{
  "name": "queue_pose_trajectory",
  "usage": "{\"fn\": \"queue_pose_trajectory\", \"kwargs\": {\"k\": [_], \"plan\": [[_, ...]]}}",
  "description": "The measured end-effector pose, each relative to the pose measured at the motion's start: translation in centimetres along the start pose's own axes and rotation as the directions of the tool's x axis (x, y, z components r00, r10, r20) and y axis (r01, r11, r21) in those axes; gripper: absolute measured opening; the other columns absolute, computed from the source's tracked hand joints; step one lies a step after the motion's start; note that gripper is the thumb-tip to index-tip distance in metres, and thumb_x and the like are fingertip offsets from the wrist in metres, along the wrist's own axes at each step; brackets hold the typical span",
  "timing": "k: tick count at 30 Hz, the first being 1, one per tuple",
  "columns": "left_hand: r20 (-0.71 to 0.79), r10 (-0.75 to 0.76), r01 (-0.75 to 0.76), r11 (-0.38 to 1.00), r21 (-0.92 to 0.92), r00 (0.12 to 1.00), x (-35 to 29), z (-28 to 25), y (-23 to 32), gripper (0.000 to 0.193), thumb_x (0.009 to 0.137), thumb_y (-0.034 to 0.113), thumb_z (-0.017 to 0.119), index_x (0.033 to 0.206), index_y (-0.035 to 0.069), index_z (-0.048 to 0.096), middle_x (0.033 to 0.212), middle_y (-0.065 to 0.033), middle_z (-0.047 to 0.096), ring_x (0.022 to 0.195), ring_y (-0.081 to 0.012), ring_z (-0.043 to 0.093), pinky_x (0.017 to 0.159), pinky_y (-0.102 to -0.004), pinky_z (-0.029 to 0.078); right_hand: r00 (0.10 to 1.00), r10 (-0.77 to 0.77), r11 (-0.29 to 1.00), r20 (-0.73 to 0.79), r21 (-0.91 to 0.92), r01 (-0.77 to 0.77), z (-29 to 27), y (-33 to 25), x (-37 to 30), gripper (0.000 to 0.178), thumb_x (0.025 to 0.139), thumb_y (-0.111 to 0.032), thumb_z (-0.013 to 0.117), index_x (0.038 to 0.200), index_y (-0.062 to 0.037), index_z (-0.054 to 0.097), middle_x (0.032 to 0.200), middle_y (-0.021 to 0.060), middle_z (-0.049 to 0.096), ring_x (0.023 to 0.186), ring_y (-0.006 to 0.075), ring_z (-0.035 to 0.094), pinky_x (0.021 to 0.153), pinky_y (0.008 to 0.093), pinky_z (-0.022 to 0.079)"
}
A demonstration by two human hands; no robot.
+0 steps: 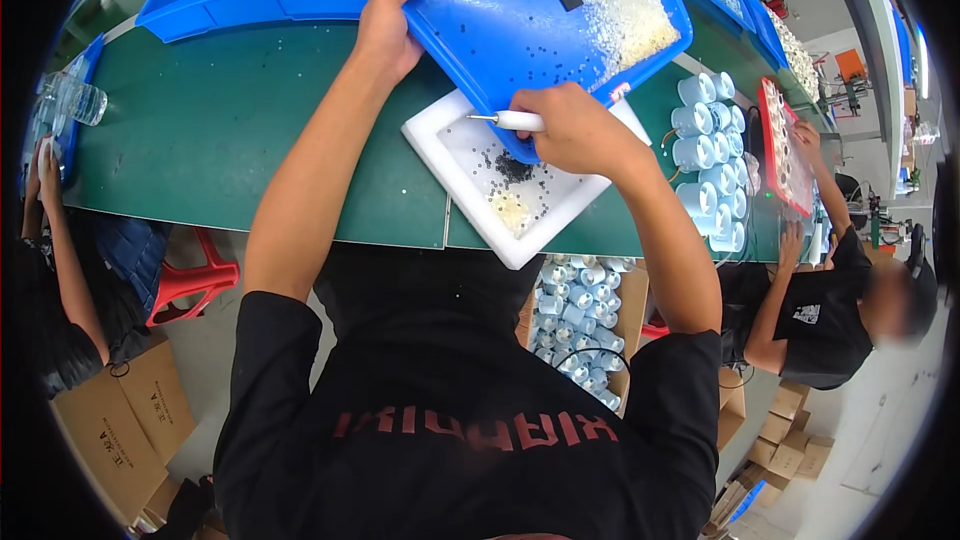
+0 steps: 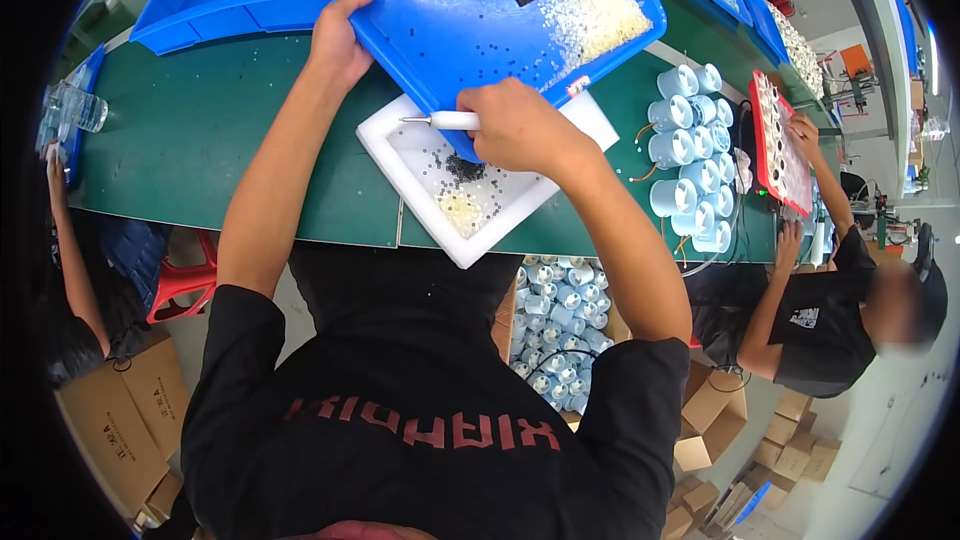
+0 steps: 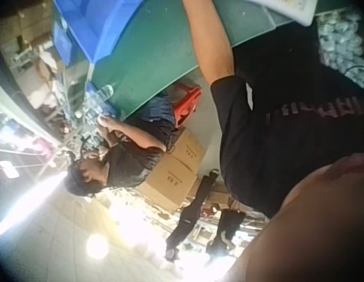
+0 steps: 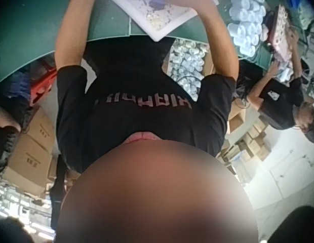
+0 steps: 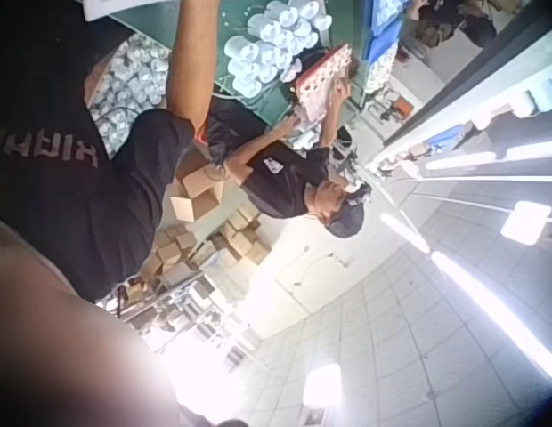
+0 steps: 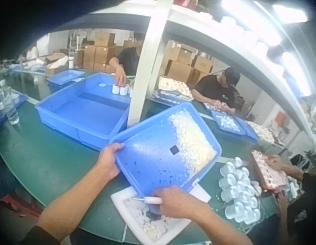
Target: Assembling small electronic motor components by placing internal parts into a housing.
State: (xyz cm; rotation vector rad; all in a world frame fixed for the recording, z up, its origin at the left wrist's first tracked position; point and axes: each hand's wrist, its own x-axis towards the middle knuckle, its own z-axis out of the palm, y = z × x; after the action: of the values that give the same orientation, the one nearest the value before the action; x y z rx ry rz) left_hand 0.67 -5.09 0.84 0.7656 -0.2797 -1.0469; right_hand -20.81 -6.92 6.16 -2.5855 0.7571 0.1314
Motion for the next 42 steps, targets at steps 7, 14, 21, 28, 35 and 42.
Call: {"fn": "queue_pose_trajectory", "kwargs": {"k": [7, 14, 21, 28, 35, 42], "plan": [[0.079, 0.029, -0.032, 0.999, 0.036, 0.996, 0.0, -0.6, -0.3, 0.029, 0.085, 0.011, 0.051, 0.111, -0.001, 0.052, 0.105, -0.0158, 0.059, 0.096, -0.0257, 0.058, 0.087, -0.0437, 0.046, 0.995, -0.049, 0.998, 0.09, -0.026, 0.051, -0.6, 0.7, -1.1, 0.023, 0.067, 0.004, 0.049, 0.081, -0.0059, 0.065, 0.078, 0.0144, 0.062, 0.078, 0.0344, 0.057, 0.071, 0.0413, 0.046], [0.062, 0.043, -0.044, 0.999, 0.012, 0.997, -0.4, -0.2, -0.4, 0.028, 0.085, 0.011, 0.05, 0.111, -0.001, 0.051, 0.105, -0.0161, 0.058, 0.097, -0.0264, 0.057, 0.087, -0.0443, 0.047, 0.979, -0.164, 0.957, -0.123, -0.261, 0.127, 1.4, 1.3, -1.6, 0.025, 0.064, 0.006, 0.05, 0.08, -0.0052, 0.065, 0.077, 0.0123, 0.061, 0.08, 0.0329, 0.054, 0.071, 0.0414, 0.044], [0.071, 0.042, -0.044, 0.999, 0.022, 0.997, -0.3, -0.2, -0.7, 0.027, 0.085, 0.01, 0.05, 0.11, -0.001, 0.052, 0.105, -0.0168, 0.058, 0.097, -0.0273, 0.057, 0.088, -0.0453, 0.046, 0.986, -0.16, 0.987, -0.051, -0.041, 0.158, 0.3, 1.7, -2.5, 0.025, 0.064, 0.006, 0.05, 0.08, -0.0052, 0.066, 0.079, 0.0123, 0.062, 0.08, 0.0323, 0.054, 0.072, 0.0407, 0.044], [0.08, 0.04, -0.037, 0.999, -0.034, 0.996, 0.2, 0.2, -0.5, 0.024, 0.083, 0.008, 0.05, 0.105, -0.002, 0.054, 0.097, -0.0157, 0.06, 0.089, -0.026, 0.06, 0.083, -0.0445, 0.049, 0.936, -0.17, 0.985, -0.309, -0.09, 0.149, -0.1, 0.9, -3.6, 0.033, 0.059, 0.011, 0.048, 0.083, -0.0032, 0.066, 0.081, 0.0142, 0.062, 0.081, 0.0327, 0.055, 0.073, 0.0403, 0.044], [0.104, -0.001, 0.014, 0.992, -0.125, 0.995, -0.4, 0.0, -0.1, 0.021, 0.075, 0.005, 0.05, 0.094, 0.001, 0.058, 0.084, -0.0128, 0.062, 0.078, -0.0262, 0.061, 0.075, -0.0438, 0.052, 0.928, -0.228, 0.974, -0.293, -0.068, 0.218, 1.3, 0.0, -3.9, 0.036, 0.058, 0.011, 0.047, 0.091, -0.0019, 0.057, 0.087, 0.014, 0.06, 0.087, 0.0344, 0.055, 0.077, 0.04, 0.043], [0.088, 0.054, -0.043, 0.992, -0.121, 0.995, 0.7, 1.8, -3.3, 0.027, 0.079, 0.007, 0.046, 0.104, 0.003, 0.055, 0.09, -0.0127, 0.06, 0.082, -0.0235, 0.06, 0.07, -0.041, 0.051, 0.88, -0.24, 0.966, -0.411, -0.187, 0.176, 0.1, 0.3, -9.3, 0.035, 0.064, 0.013, 0.049, 0.096, 0.0016, 0.056, 0.088, 0.0173, 0.052, 0.089, 0.0352, 0.05, 0.08, 0.0401, 0.04]]}}
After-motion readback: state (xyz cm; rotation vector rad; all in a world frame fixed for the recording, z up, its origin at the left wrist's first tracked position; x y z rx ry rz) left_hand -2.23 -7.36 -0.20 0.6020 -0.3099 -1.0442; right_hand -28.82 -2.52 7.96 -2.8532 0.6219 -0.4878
